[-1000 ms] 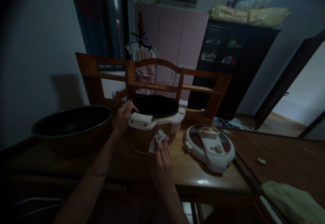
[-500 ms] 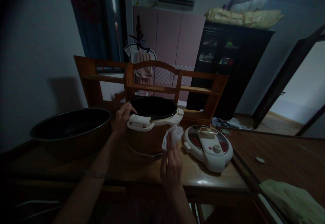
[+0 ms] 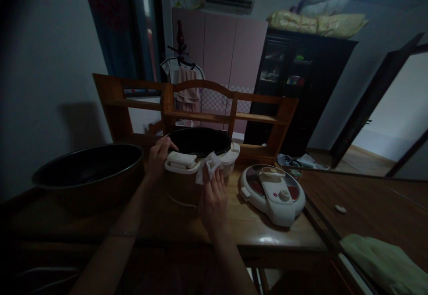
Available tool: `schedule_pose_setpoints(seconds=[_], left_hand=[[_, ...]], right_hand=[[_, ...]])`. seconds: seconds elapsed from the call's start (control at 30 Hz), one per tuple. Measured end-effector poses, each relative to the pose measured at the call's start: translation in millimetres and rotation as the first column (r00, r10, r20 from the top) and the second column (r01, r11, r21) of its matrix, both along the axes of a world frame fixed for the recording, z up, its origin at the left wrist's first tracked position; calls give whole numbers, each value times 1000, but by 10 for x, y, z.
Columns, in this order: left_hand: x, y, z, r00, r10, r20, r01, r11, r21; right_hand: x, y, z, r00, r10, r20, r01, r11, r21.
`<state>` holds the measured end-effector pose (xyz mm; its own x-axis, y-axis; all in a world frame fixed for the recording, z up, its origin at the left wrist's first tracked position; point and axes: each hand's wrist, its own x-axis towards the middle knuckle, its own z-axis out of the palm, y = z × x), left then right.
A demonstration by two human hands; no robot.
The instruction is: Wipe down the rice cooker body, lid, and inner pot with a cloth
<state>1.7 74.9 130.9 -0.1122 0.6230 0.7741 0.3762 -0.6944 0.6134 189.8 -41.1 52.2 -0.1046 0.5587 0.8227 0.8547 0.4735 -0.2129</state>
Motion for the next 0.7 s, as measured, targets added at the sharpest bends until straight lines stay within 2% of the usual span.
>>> schedule_pose_setpoints(seconds=[0.1,0.27,0.4,0.57,0.7], left_hand=[[-4,13,-2,1000,-12,4,12,1000,15],[-5,11,2,1000,-13,9,13,1000,4],[-6,5,0,1000,-22,10,22,1000,3],[-2,13,-4,1000,-22,11,22,1000,9],[-3,9,-9,1000,-20,13,20,1000,8]], right_hand=[[-1,-37,-118,1000,-3,2,3,1000,-13],[-2,-94,-448,1000,4,10,-3,999,-39],[30,-175,-642,1000,10,7,-9,992,-127],[75,-326,-725,998,55,-22,-59,971,-232],[87,-404,-627,992,32,-125,-60,972,-228]])
